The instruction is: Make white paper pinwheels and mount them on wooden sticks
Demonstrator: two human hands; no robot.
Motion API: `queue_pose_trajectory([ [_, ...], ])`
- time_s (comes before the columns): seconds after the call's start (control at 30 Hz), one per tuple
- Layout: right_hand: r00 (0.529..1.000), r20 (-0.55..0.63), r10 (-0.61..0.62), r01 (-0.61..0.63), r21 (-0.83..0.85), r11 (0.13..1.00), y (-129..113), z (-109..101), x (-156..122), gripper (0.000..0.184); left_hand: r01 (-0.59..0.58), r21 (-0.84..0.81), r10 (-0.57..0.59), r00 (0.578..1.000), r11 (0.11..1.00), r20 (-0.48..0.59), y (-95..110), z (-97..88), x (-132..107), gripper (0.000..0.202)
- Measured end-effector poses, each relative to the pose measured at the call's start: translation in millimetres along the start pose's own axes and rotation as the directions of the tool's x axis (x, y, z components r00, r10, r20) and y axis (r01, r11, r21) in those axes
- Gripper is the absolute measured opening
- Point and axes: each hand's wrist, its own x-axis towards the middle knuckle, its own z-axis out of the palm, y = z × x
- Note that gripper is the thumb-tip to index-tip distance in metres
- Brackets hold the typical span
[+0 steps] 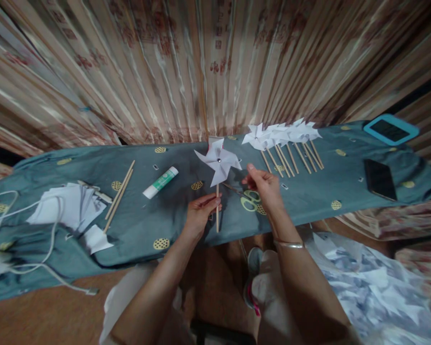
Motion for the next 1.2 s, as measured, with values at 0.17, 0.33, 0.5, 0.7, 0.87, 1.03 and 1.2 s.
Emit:
queue_pose_trajectory([
  [0.17, 0.981, -0.123, -0.151, 0.157, 0.039, 0.987, 2, -11, 11, 0.044, 0.028, 0.090, -0.036, 0.996, 0.996, 0.087, 5, -6.1, -4, 0.043],
  [0.33, 0.994, 0.009, -0.110, 0.106, 0.202, 0.974, 1, 0, 9, 0.039, 0.029, 0.114, -0.038, 0.996, 0.993, 0.083, 5, -8.4, -3, 0.041],
  [0.5, 0.992, 0.057, -0.112, 0.095, 0.247, 0.964, 2, 8, 5, 0.028, 0.020, 0.084, -0.026, 0.997, 0.996, 0.066, 5, -9.8, -1, 0.041],
  [0.7, 0.994, 0.097, -0.053, 0.025, 0.278, 0.960, 0, 12, 1, 0.024, -0.005, 0.077, 0.001, 0.999, 0.997, 0.049, 3, -10.1, 1, 0.040],
  [0.87, 0.989, 0.146, -0.020, -0.022, 0.280, 0.960, 1, 19, -1, 0.026, -0.010, 0.066, 0.008, 1.000, 0.998, 0.030, 3, -8.0, 1, 0.039],
  [1.03, 0.984, 0.178, 0.024, -0.085, 0.343, 0.936, 1, 26, -6, 0.032, -0.009, 0.051, 0.009, 1.000, 0.999, 0.019, 5, -7.6, 0, 0.039],
  [1.2, 0.975, 0.217, 0.051, -0.129, 0.363, 0.923, -1, 31, -12, 0.036, -0.015, 0.051, 0.015, 1.000, 0.999, 0.013, 4, -8.3, 1, 0.041],
])
